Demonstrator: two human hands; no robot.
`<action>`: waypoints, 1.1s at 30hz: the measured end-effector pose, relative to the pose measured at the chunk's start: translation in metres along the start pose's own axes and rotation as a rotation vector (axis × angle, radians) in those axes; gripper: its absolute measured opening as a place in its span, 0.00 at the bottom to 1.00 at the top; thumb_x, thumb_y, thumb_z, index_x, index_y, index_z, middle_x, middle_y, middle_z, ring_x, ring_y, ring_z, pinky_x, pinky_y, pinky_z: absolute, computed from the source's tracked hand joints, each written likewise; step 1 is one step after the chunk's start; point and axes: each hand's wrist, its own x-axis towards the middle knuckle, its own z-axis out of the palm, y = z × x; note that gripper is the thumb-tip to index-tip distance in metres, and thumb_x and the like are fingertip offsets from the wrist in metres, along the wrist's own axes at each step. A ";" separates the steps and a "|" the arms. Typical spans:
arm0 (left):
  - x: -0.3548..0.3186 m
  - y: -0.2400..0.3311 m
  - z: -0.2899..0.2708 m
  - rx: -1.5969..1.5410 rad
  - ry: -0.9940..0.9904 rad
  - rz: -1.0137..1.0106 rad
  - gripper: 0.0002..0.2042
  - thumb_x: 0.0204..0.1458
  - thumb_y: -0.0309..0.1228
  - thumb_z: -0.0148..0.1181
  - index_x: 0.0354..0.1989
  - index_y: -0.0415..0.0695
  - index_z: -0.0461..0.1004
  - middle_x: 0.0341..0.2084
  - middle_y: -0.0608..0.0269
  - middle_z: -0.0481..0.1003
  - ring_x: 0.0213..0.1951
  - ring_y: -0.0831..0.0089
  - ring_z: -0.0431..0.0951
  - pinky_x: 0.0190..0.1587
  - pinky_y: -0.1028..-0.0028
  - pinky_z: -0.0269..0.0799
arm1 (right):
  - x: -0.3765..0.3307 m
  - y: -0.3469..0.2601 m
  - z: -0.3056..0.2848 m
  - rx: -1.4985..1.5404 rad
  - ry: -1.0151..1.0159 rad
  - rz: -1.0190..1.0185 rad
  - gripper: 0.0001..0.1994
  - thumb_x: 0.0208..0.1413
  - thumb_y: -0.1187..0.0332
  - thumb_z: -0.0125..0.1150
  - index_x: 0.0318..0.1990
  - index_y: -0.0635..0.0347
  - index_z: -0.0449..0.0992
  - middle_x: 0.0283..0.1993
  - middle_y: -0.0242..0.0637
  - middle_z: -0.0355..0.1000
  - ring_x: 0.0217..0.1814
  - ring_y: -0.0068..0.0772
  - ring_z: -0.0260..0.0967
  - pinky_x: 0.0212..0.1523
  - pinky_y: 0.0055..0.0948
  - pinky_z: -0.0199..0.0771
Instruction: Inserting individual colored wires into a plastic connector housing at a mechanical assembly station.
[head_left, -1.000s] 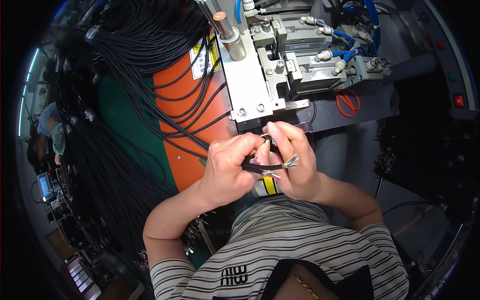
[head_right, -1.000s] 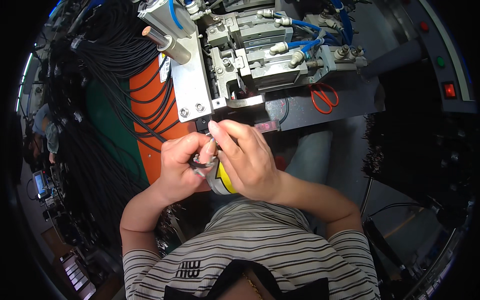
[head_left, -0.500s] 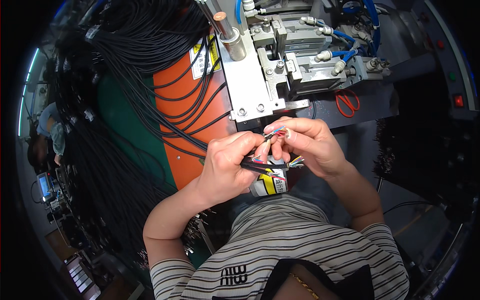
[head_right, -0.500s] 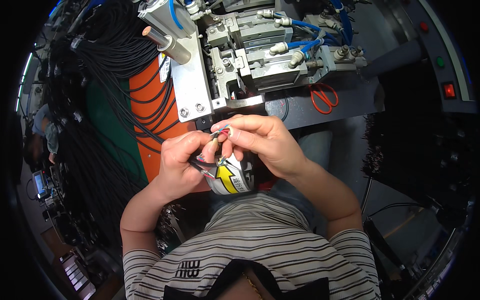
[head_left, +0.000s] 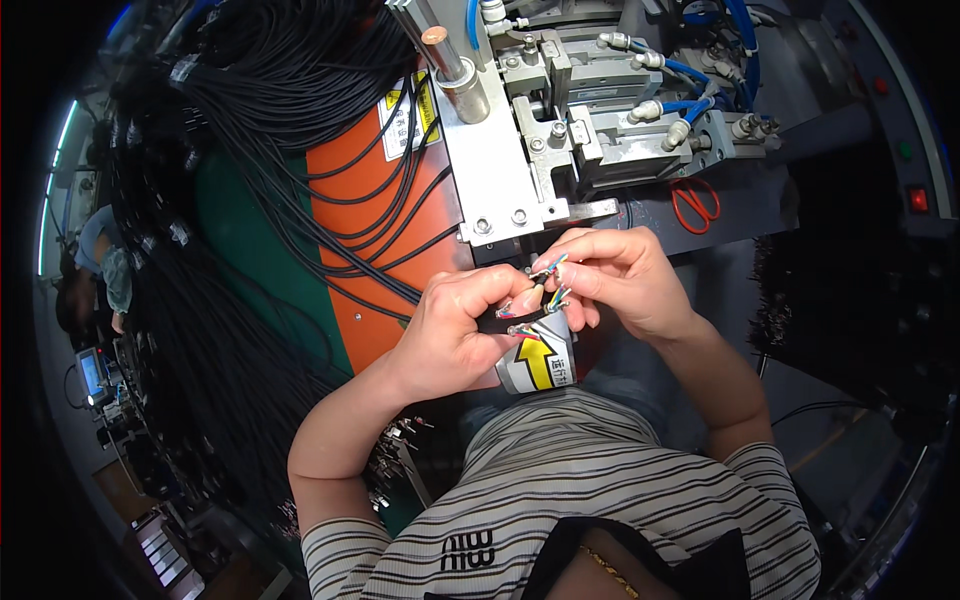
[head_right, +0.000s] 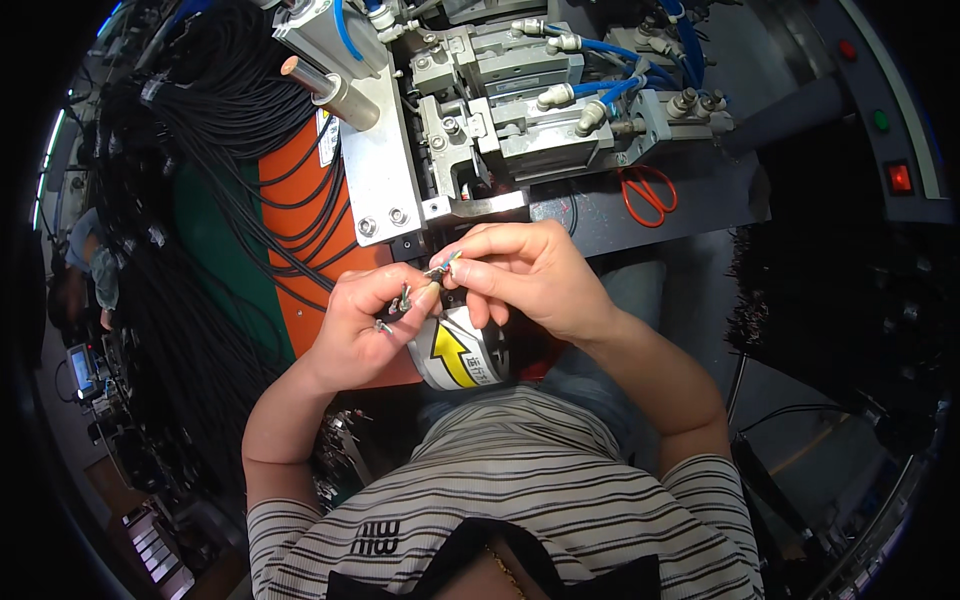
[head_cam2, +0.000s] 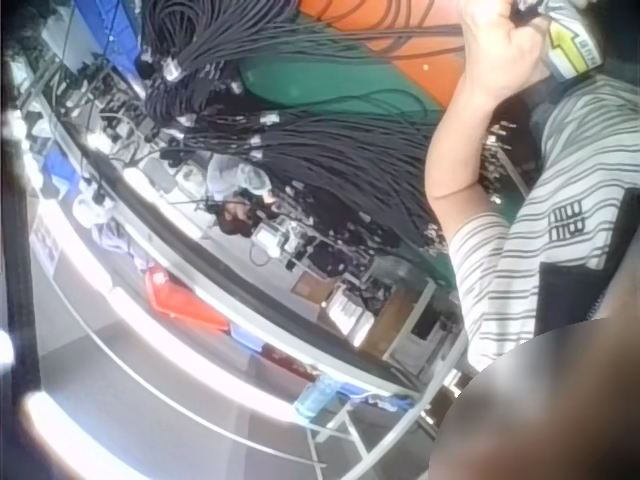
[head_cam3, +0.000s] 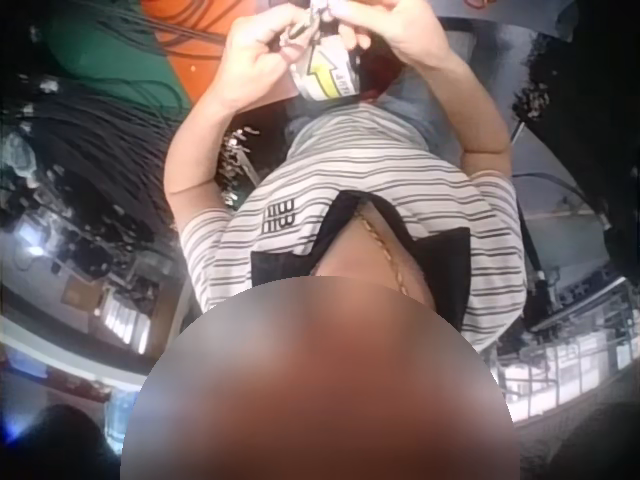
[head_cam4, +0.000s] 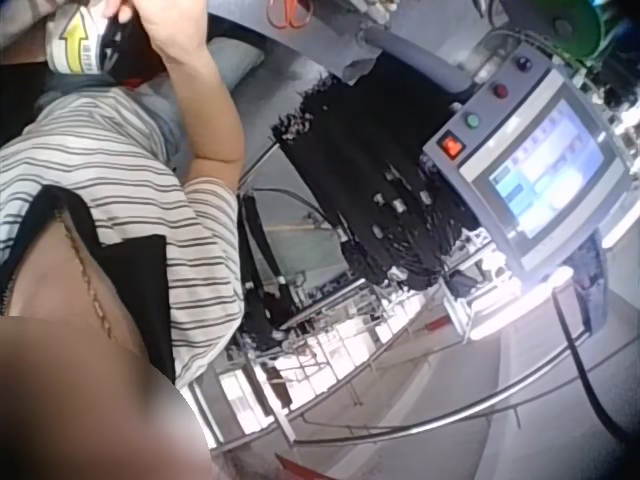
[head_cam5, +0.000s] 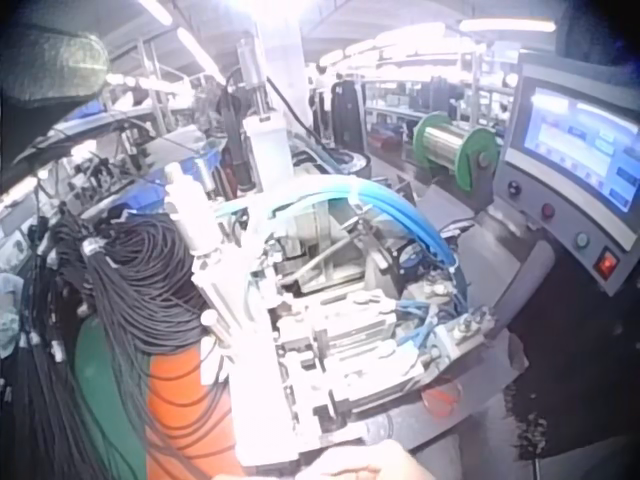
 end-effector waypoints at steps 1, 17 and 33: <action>0.000 0.001 -0.001 0.000 -0.030 -0.023 0.04 0.49 0.21 0.61 0.32 0.37 0.73 0.21 0.61 0.75 0.22 0.72 0.75 0.27 0.75 0.69 | 0.000 0.000 0.001 -0.128 0.027 -0.075 0.08 0.59 0.77 0.56 0.43 0.70 0.78 0.35 0.38 0.74 0.23 0.19 0.69 0.20 0.17 0.66; -0.011 0.007 0.007 0.658 0.051 0.167 0.24 0.31 0.19 0.58 0.44 0.34 0.74 0.31 0.58 0.69 0.29 0.64 0.73 0.29 0.68 0.71 | -0.004 -0.001 0.007 -1.389 0.180 -0.516 0.03 0.47 0.74 0.61 0.27 0.63 0.74 0.25 0.37 0.68 0.20 0.41 0.67 0.20 0.35 0.67; -0.009 -0.002 0.008 0.649 0.065 0.250 0.28 0.29 0.19 0.64 0.48 0.37 0.73 0.26 0.61 0.67 0.24 0.67 0.71 0.25 0.70 0.68 | -0.003 0.002 0.010 -1.432 0.196 -0.524 0.02 0.49 0.76 0.60 0.29 0.64 0.74 0.28 0.38 0.69 0.24 0.41 0.71 0.23 0.33 0.69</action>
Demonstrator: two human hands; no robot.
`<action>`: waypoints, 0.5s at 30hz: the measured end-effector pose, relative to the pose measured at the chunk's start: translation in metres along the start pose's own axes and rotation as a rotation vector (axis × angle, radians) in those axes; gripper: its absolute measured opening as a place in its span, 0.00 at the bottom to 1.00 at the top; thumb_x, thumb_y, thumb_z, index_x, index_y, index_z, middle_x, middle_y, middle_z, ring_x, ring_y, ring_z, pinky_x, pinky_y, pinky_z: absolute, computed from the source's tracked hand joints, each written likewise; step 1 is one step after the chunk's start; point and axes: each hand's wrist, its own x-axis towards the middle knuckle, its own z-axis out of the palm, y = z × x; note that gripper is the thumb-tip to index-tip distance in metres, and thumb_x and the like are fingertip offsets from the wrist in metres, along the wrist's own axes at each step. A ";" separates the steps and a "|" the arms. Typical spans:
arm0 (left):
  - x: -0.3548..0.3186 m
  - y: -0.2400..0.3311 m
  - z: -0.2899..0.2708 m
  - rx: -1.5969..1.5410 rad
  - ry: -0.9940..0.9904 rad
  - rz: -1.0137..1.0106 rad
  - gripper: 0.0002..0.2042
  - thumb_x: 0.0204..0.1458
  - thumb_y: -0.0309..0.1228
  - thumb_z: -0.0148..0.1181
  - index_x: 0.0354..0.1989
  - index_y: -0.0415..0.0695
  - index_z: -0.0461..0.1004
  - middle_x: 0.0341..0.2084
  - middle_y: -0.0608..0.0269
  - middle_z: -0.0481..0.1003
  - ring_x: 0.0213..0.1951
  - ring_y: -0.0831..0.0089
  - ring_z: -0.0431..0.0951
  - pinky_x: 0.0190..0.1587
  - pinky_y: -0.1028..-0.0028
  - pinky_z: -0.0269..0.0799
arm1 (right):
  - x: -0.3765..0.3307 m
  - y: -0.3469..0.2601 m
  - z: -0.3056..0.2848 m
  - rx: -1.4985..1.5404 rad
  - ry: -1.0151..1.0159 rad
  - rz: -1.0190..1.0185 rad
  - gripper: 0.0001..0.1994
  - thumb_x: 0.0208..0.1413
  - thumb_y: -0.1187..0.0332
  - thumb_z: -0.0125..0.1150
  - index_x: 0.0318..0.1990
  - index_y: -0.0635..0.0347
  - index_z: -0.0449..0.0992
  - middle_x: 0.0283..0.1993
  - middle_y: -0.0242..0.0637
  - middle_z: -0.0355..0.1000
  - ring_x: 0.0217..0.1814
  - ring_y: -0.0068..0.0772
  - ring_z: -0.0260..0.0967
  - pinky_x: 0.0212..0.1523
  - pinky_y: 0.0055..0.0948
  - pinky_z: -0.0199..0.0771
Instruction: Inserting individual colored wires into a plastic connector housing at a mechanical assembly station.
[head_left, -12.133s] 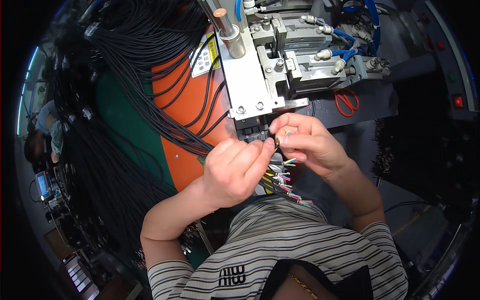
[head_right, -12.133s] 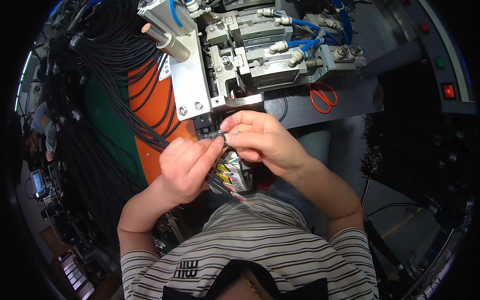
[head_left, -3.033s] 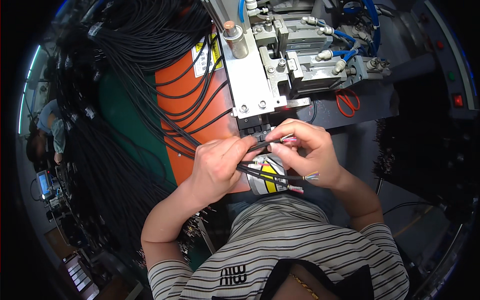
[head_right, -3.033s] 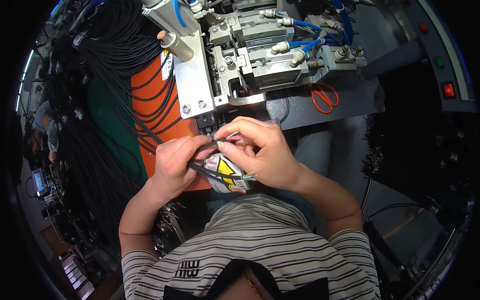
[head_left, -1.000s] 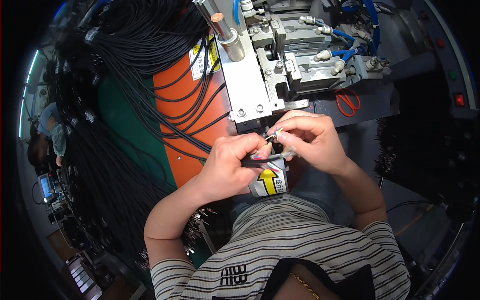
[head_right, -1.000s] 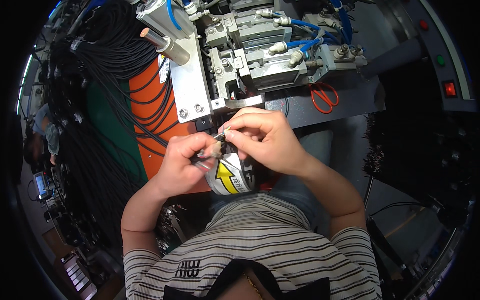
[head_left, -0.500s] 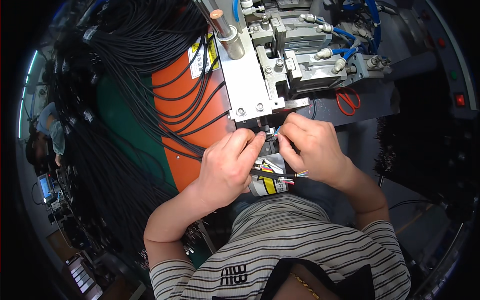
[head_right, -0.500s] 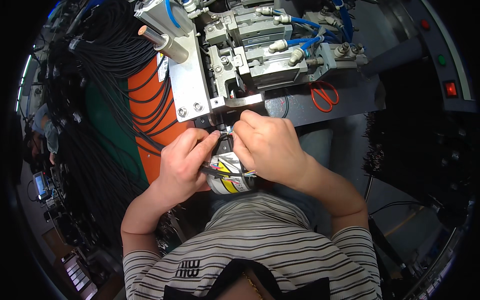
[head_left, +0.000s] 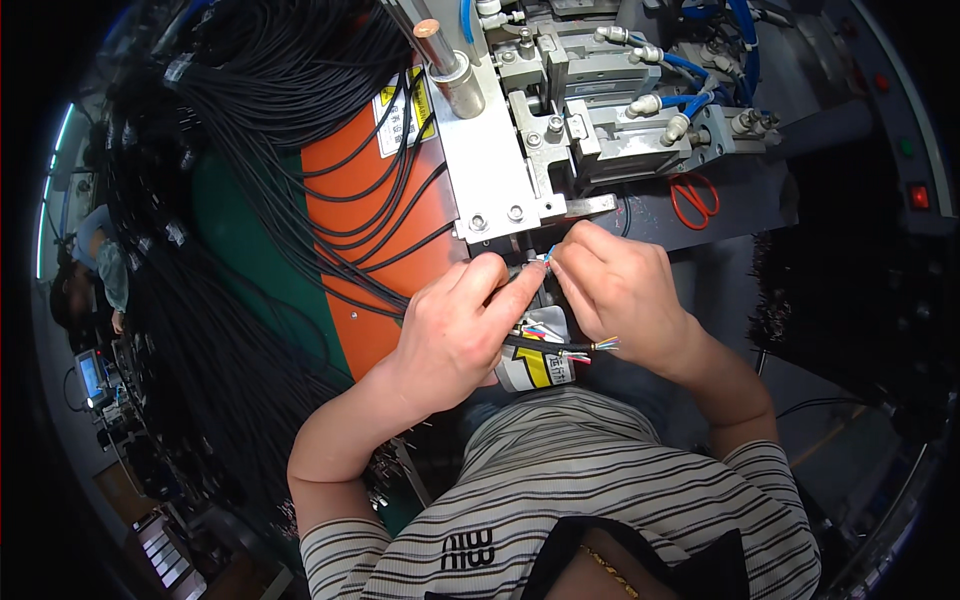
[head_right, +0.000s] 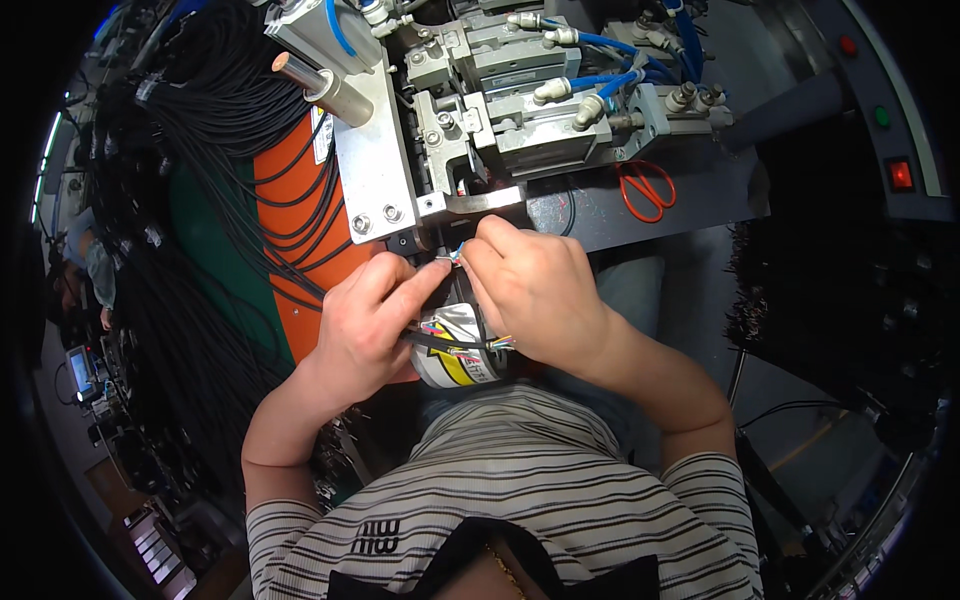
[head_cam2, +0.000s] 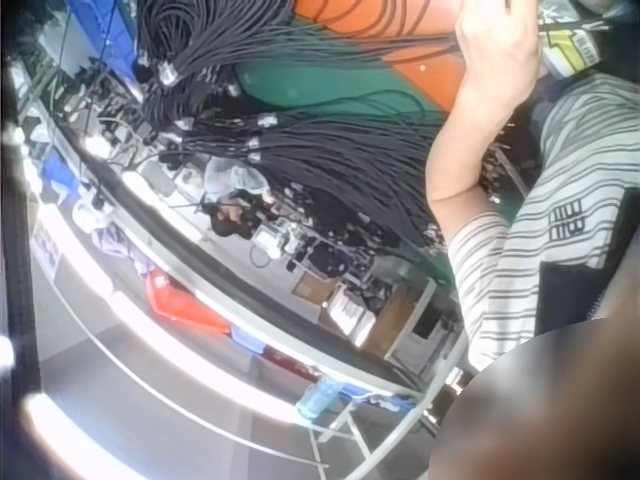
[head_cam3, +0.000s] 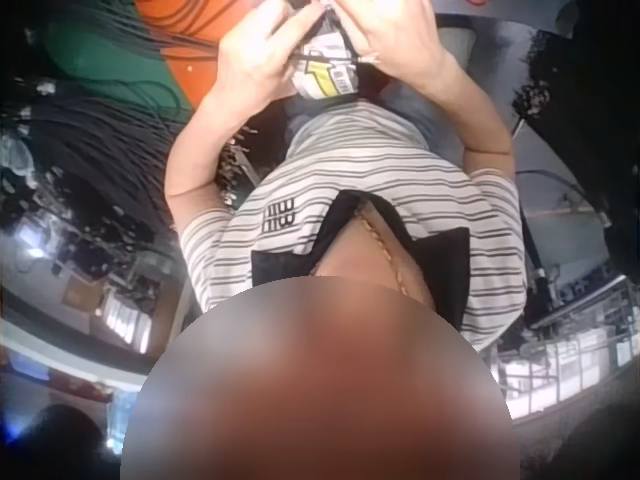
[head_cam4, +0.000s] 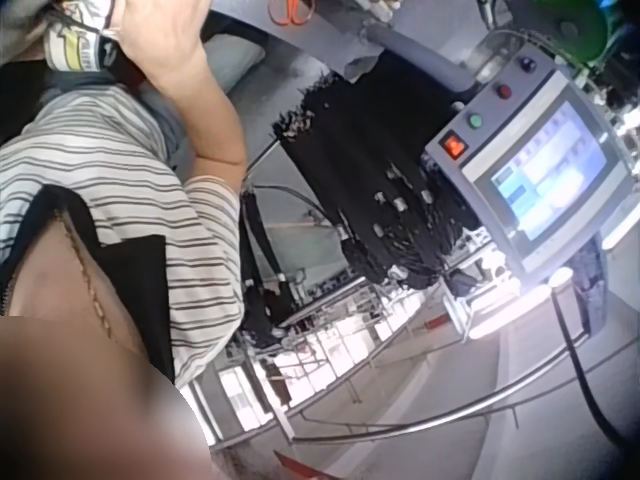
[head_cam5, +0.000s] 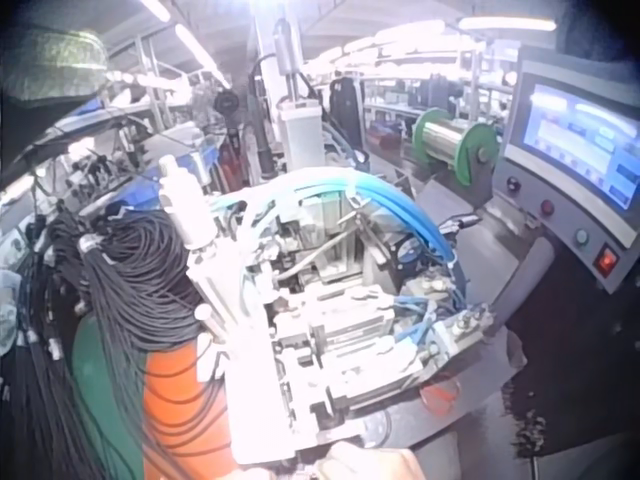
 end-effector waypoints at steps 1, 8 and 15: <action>0.001 0.000 -0.001 0.019 -0.018 0.015 0.29 0.28 0.20 0.64 0.49 0.37 0.73 0.26 0.61 0.66 0.25 0.67 0.71 0.25 0.70 0.68 | 0.000 0.000 0.000 -0.021 -0.006 -0.008 0.02 0.49 0.76 0.60 0.29 0.64 0.74 0.29 0.38 0.69 0.24 0.40 0.71 0.23 0.33 0.69; 0.005 0.007 -0.010 0.084 -0.129 0.025 0.22 0.39 0.23 0.59 0.48 0.34 0.74 0.29 0.59 0.65 0.30 0.66 0.71 0.29 0.71 0.70 | -0.001 -0.001 0.001 -0.046 -0.008 -0.007 0.03 0.47 0.75 0.61 0.29 0.64 0.75 0.29 0.38 0.69 0.24 0.40 0.71 0.23 0.33 0.69; 0.009 0.012 -0.008 0.204 -0.194 0.054 0.34 0.26 0.25 0.66 0.52 0.34 0.72 0.31 0.58 0.66 0.32 0.63 0.71 0.32 0.68 0.69 | 0.013 0.000 -0.013 -0.144 -0.192 -0.031 0.03 0.46 0.74 0.62 0.29 0.62 0.75 0.28 0.38 0.71 0.22 0.42 0.71 0.21 0.35 0.68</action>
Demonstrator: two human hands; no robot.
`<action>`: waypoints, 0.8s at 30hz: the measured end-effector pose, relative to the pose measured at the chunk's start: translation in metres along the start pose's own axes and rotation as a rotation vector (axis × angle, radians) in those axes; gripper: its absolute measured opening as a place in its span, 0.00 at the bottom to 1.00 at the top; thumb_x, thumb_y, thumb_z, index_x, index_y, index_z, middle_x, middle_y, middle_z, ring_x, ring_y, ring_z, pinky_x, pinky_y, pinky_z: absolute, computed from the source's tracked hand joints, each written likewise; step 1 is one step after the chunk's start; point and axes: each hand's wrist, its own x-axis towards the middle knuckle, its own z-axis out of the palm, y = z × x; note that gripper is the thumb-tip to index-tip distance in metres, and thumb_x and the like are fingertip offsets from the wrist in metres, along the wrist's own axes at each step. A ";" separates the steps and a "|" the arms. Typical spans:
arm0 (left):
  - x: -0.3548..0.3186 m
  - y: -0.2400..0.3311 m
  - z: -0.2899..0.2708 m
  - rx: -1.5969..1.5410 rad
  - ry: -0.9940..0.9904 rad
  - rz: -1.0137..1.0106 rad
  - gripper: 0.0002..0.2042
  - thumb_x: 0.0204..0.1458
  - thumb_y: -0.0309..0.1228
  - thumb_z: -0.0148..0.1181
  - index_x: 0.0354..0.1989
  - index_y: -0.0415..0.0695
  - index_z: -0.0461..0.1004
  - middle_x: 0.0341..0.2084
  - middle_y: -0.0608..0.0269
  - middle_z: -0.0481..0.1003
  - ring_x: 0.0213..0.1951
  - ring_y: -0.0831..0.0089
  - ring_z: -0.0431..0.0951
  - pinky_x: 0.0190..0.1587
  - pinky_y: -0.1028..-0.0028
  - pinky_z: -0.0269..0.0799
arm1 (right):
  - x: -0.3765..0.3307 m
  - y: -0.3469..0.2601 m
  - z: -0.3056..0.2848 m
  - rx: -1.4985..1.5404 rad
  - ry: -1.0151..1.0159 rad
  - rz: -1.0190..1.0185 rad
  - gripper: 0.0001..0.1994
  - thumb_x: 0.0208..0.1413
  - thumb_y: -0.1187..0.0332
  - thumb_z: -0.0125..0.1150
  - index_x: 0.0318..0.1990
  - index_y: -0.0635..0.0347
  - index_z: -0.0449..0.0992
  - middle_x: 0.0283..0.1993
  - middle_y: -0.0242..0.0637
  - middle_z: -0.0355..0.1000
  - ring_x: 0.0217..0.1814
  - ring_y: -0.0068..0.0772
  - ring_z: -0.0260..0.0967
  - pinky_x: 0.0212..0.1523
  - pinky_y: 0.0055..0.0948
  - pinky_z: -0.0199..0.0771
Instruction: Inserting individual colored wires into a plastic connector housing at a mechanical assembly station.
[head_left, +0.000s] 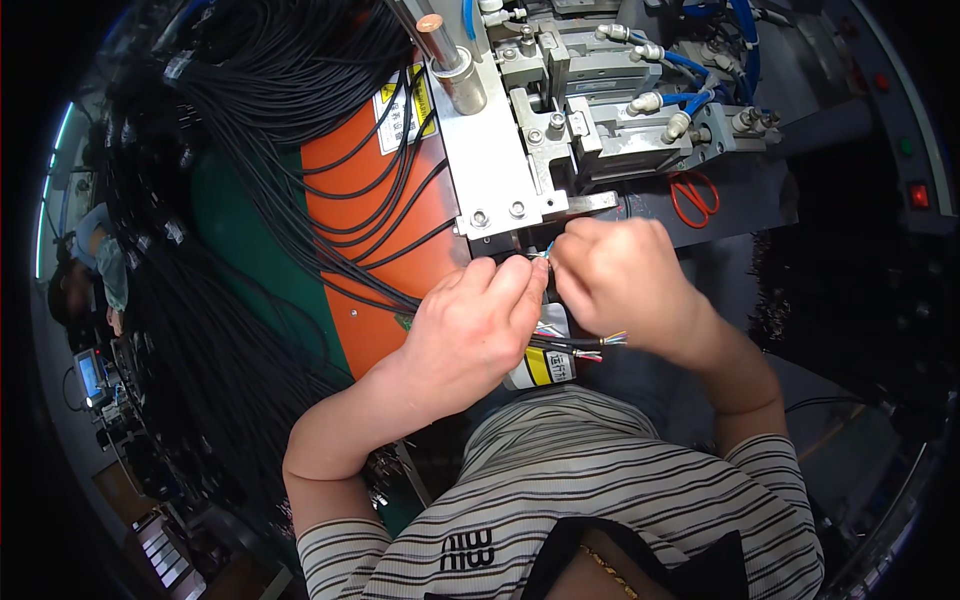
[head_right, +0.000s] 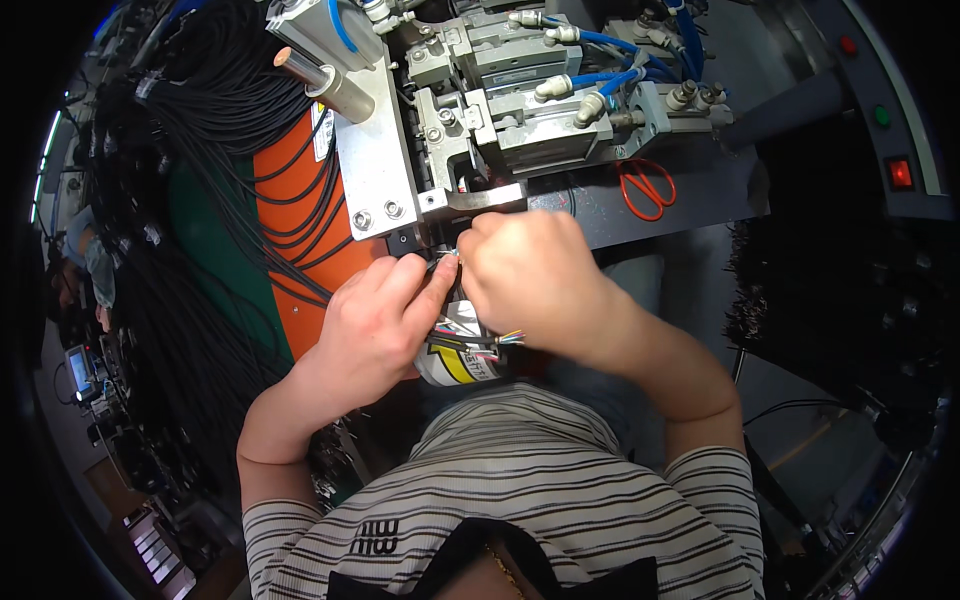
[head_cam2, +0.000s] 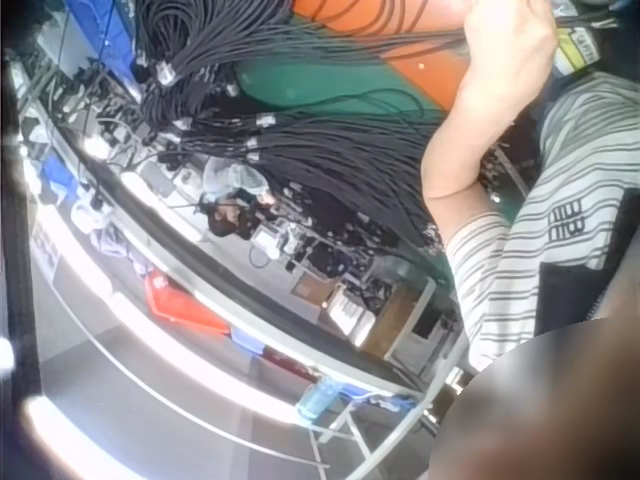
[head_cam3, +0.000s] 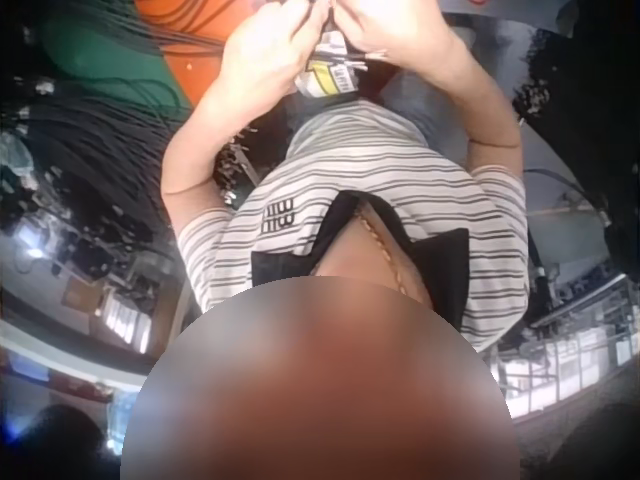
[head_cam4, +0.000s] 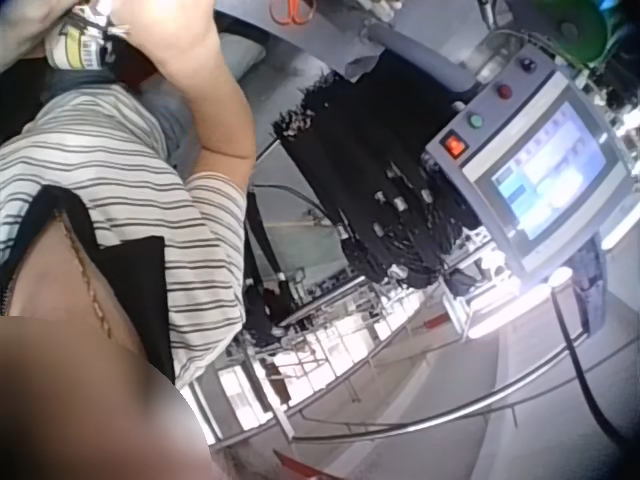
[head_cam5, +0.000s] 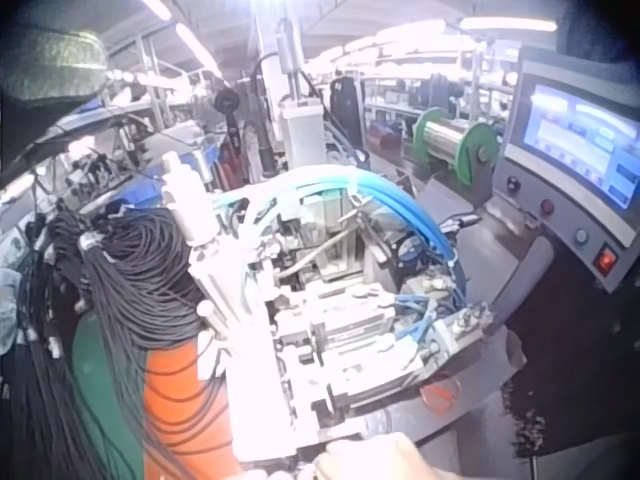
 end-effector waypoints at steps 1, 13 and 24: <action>0.002 0.001 -0.002 0.008 -0.016 0.007 0.34 0.27 0.25 0.66 0.52 0.34 0.72 0.31 0.58 0.66 0.32 0.63 0.71 0.32 0.68 0.70 | 0.001 0.007 0.002 0.057 0.012 -0.015 0.03 0.46 0.73 0.62 0.29 0.62 0.75 0.28 0.38 0.71 0.22 0.43 0.71 0.21 0.35 0.68; 0.000 -0.003 0.003 -0.001 0.029 -0.018 0.30 0.30 0.25 0.65 0.51 0.37 0.73 0.32 0.58 0.67 0.32 0.63 0.71 0.33 0.68 0.70 | -0.006 0.003 0.016 0.292 0.285 0.048 0.02 0.49 0.76 0.62 0.29 0.64 0.75 0.23 0.40 0.72 0.17 0.35 0.68 0.19 0.29 0.67; -0.030 -0.021 0.009 -0.128 0.264 -0.139 0.18 0.35 0.17 0.63 0.40 0.37 0.77 0.30 0.57 0.70 0.30 0.63 0.74 0.29 0.66 0.69 | -0.008 0.008 0.021 0.525 0.182 0.234 0.05 0.50 0.76 0.64 0.34 0.66 0.76 0.23 0.35 0.72 0.16 0.18 0.63 0.18 0.19 0.60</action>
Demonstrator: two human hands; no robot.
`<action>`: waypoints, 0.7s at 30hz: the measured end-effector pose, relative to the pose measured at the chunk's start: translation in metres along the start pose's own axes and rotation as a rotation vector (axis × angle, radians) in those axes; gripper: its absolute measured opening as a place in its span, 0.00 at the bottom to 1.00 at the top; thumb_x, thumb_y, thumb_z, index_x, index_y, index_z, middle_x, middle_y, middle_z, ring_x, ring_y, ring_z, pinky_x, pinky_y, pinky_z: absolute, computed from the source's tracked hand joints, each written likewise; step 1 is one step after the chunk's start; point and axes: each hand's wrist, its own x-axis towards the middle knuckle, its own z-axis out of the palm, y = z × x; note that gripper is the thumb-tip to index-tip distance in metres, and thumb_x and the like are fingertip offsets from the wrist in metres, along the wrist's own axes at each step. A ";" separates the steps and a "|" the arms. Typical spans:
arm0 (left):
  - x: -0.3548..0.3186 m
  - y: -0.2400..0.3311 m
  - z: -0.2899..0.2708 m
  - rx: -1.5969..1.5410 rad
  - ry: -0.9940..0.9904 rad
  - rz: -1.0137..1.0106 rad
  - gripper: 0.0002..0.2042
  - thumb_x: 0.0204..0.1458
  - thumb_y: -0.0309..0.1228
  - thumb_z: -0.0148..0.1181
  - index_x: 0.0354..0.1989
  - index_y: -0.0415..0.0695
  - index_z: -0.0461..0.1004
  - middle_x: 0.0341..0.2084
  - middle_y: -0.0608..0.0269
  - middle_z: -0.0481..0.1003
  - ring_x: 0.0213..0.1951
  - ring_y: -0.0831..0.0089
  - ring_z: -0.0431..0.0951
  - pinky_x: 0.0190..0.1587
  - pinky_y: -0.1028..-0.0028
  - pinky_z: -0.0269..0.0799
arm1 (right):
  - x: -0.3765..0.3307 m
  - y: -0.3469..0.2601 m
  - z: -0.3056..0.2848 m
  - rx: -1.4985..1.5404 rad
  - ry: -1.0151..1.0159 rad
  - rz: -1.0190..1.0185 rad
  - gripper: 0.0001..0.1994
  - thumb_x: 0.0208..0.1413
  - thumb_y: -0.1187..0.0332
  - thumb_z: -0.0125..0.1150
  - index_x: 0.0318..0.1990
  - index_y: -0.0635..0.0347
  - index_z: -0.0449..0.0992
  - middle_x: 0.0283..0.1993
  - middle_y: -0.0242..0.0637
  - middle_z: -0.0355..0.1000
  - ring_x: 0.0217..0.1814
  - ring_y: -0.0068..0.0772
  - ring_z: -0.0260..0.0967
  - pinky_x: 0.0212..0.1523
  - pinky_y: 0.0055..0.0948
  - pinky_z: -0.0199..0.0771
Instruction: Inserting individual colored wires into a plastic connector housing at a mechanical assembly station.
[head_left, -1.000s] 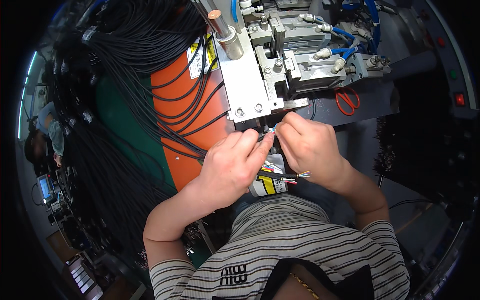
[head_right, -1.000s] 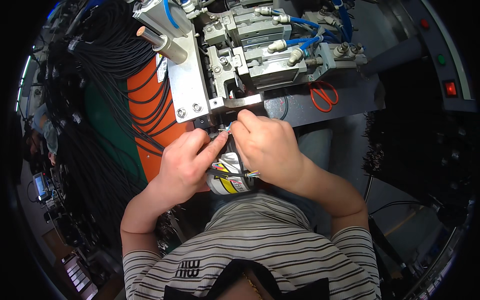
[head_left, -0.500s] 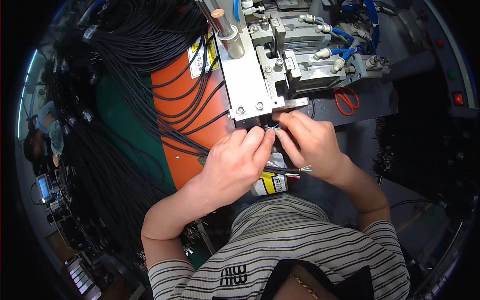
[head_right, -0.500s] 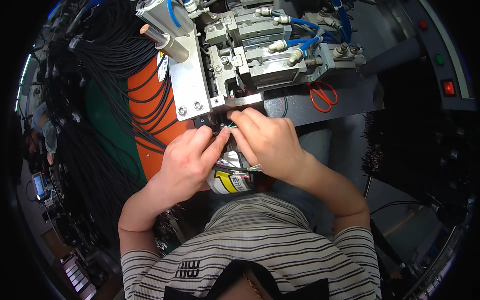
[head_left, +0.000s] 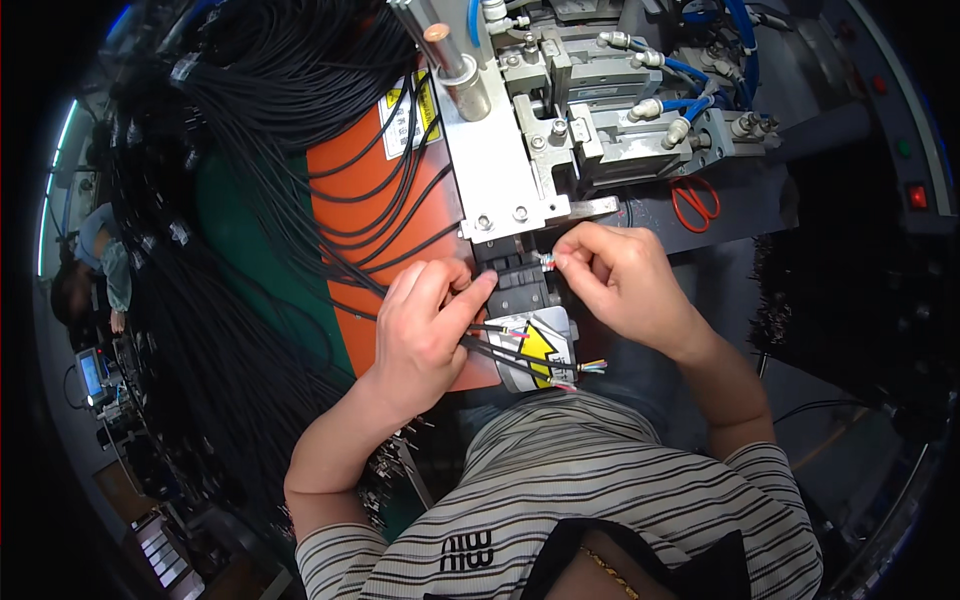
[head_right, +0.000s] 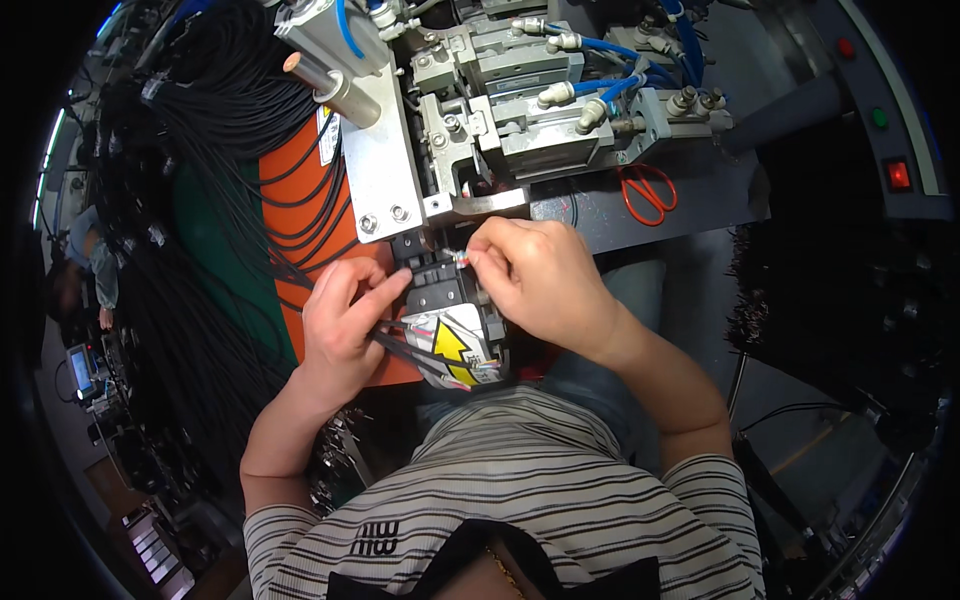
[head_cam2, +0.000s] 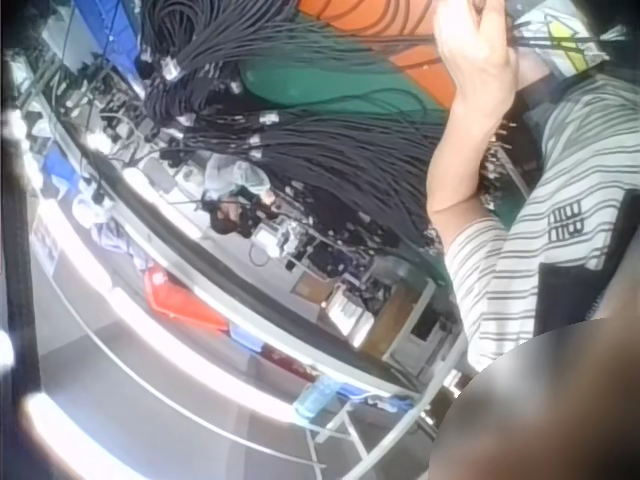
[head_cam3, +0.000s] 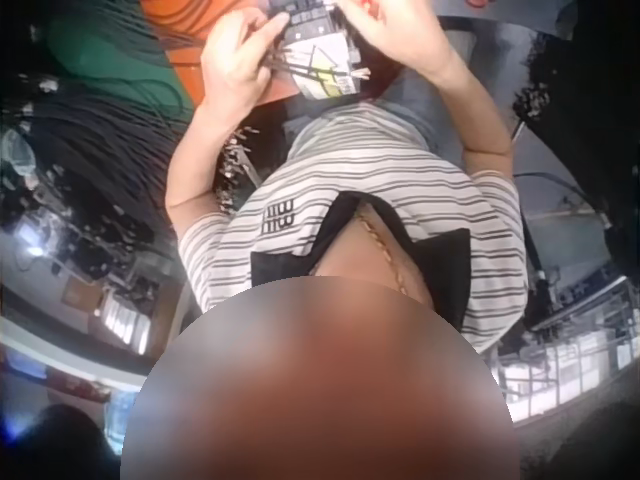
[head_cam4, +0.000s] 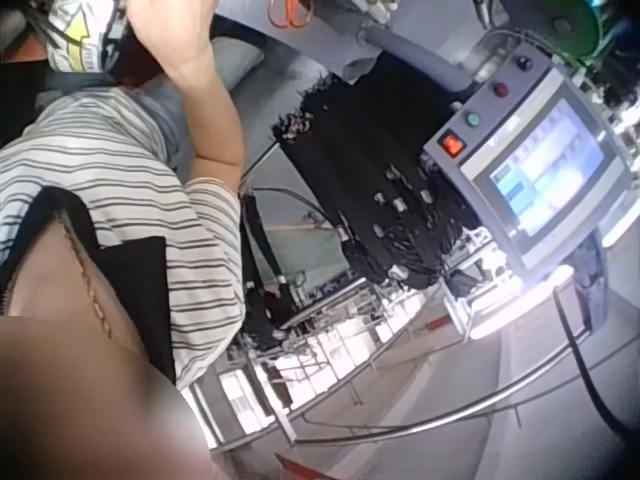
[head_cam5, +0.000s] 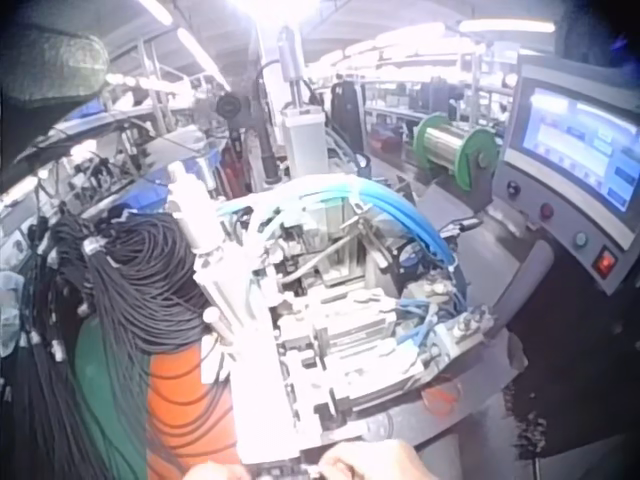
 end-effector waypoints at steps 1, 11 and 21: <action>-0.001 -0.001 0.002 0.004 0.002 -0.004 0.18 0.35 0.17 0.63 0.40 0.37 0.77 0.30 0.57 0.70 0.30 0.63 0.74 0.29 0.66 0.69 | -0.001 -0.001 0.000 -0.038 0.061 -0.031 0.06 0.49 0.77 0.65 0.35 0.66 0.77 0.24 0.36 0.72 0.16 0.17 0.63 0.18 0.19 0.60; 0.012 0.008 -0.003 -0.369 -0.046 -0.165 0.09 0.50 0.21 0.61 0.40 0.35 0.76 0.27 0.54 0.73 0.25 0.60 0.76 0.26 0.67 0.71 | -0.002 -0.017 0.004 0.250 0.045 -0.207 0.08 0.51 0.79 0.64 0.39 0.67 0.78 0.36 0.35 0.75 0.25 0.13 0.68 0.24 0.16 0.67; 0.020 0.010 0.009 -0.148 0.032 0.092 0.11 0.48 0.21 0.62 0.41 0.35 0.76 0.25 0.56 0.76 0.25 0.64 0.77 0.27 0.70 0.70 | -0.002 -0.012 -0.010 1.172 -0.215 0.480 0.07 0.61 0.74 0.54 0.41 0.68 0.75 0.27 0.32 0.70 0.20 0.12 0.61 0.17 0.13 0.56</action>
